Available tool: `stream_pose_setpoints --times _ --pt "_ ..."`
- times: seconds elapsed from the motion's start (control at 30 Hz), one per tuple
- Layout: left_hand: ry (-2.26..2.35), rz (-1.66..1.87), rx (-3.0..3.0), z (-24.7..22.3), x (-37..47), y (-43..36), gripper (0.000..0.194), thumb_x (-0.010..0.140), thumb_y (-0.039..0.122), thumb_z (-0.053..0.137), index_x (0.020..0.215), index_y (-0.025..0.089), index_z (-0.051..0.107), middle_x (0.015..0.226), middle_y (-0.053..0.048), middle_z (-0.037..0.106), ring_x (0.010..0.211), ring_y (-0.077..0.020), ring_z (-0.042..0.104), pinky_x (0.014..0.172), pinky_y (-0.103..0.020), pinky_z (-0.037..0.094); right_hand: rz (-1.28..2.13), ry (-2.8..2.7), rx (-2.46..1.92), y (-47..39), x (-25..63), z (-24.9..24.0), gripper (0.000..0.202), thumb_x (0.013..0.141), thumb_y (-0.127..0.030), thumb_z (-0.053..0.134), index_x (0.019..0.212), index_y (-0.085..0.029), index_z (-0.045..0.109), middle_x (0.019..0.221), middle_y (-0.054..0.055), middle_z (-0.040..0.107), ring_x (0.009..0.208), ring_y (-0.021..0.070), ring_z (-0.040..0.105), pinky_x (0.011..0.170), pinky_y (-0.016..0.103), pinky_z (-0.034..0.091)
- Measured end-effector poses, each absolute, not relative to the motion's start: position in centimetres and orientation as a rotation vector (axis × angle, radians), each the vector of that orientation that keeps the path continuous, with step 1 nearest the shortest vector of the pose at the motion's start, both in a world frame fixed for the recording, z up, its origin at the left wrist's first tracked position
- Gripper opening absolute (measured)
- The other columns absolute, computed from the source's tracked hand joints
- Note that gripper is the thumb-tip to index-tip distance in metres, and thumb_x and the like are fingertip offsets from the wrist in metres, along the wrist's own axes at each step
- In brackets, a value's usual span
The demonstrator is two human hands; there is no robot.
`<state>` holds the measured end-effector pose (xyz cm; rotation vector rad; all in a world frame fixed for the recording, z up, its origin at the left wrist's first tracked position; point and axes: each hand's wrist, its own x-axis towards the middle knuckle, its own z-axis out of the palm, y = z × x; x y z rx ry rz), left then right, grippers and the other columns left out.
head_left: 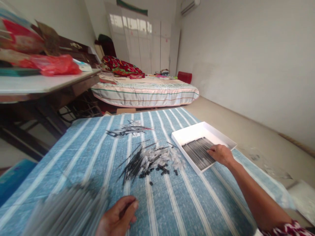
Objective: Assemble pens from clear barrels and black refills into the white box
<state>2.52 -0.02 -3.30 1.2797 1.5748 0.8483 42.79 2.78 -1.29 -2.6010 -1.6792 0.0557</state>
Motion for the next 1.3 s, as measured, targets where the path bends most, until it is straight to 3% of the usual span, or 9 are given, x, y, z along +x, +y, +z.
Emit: stream_pose_setpoints --times 0.13,0.23,0.5,0.7,0.87,0.97,1.17,1.3 --pt "1.621 0.826 1.300 -2.4 1.1 0.6 0.026 0.056 0.043 0.065 0.073 0.022 0.064 0.053 0.003 0.065 0.052 -0.0192 0.061 0.045 -0.026 0.048 -0.027 -1.679 -2.516 1.9 41.6 -0.8 0.034 0.084 -0.038 0.040 0.072 -0.022 0.067 0.077 0.005 0.068 0.072 0.0188 0.060 0.054 0.025 0.032" --pt "1.687 0.969 1.322 -1.8 -0.4 0.9 0.028 0.059 0.042 0.063 0.077 0.021 0.063 0.056 0.002 0.065 0.054 -0.0190 0.062 0.048 -0.026 0.049 -0.042 -1.749 -2.177 1.1 39.1 -0.7 0.034 0.083 -0.041 0.042 0.070 -0.021 0.066 0.071 0.004 0.066 0.067 0.0177 0.059 0.058 0.025 0.037" --pt "2.015 1.161 1.534 -1.0 -4.4 0.6 0.022 0.071 0.034 0.055 0.084 0.018 0.064 0.063 -0.001 0.068 0.055 -0.0172 0.064 0.057 -0.027 0.049 0.347 -1.999 -1.523 1.1 27.8 -1.0 0.032 0.085 -0.034 0.044 0.061 -0.019 0.060 0.060 0.001 0.057 0.057 0.0129 0.054 0.058 0.023 0.036" --pt "2.028 0.812 1.993 -1.0 -3.8 0.2 0.019 0.078 0.028 0.049 0.081 0.018 0.065 0.080 -0.005 0.069 0.074 -0.0177 0.064 0.069 -0.025 0.046 0.499 -2.101 -1.403 2.8 22.6 -2.1 0.031 0.083 -0.028 0.047 0.055 -0.018 0.053 0.058 -0.001 0.053 0.059 0.0119 0.052 0.058 0.021 0.034" --pt "2.173 0.134 2.088 -0.9 -1.8 -0.1 0.019 0.082 0.024 0.043 0.082 0.019 0.062 0.084 -0.006 0.065 0.074 -0.0196 0.064 0.061 -0.027 0.042 0.514 -2.010 -1.467 3.5 22.5 -4.0 0.029 0.082 -0.028 0.049 0.056 -0.018 0.055 0.058 -0.001 0.053 0.058 0.0120 0.051 0.058 0.021 0.034" --pt "2.242 -0.076 2.052 -0.6 -1.0 -0.3 0.020 0.083 0.024 0.041 0.082 0.018 0.060 0.088 -0.007 0.063 0.077 -0.0224 0.064 0.060 -0.029 0.042 0.493 -1.946 -1.513 3.7 23.2 -4.9 0.028 0.083 -0.030 0.048 0.060 -0.018 0.058 0.058 0.000 0.055 0.057 0.0125 0.052 0.056 0.022 0.034" --pt "2.202 -0.178 2.097 -0.4 -0.3 -0.4 0.024 0.084 0.022 0.038 0.075 0.017 0.059 0.085 -0.009 0.061 0.079 -0.0239 0.063 0.063 -0.032 0.043 0.423 -1.877 -1.546 3.9 24.1 -5.2 0.029 0.083 -0.030 0.048 0.059 -0.019 0.059 0.059 -0.001 0.057 0.057 0.0126 0.053 0.057 0.022 0.035" --pt "2.139 0.069 2.160 -0.7 0.1 -0.6 0.022 0.084 0.020 0.037 0.074 0.017 0.057 0.081 -0.008 0.060 0.081 -0.0231 0.061 0.068 -0.032 0.043 0.428 -1.871 -1.568 3.8 24.2 -5.3 0.026 0.082 -0.030 0.049 0.063 -0.019 0.062 0.062 0.000 0.060 0.059 0.0131 0.055 0.058 0.022 0.036"
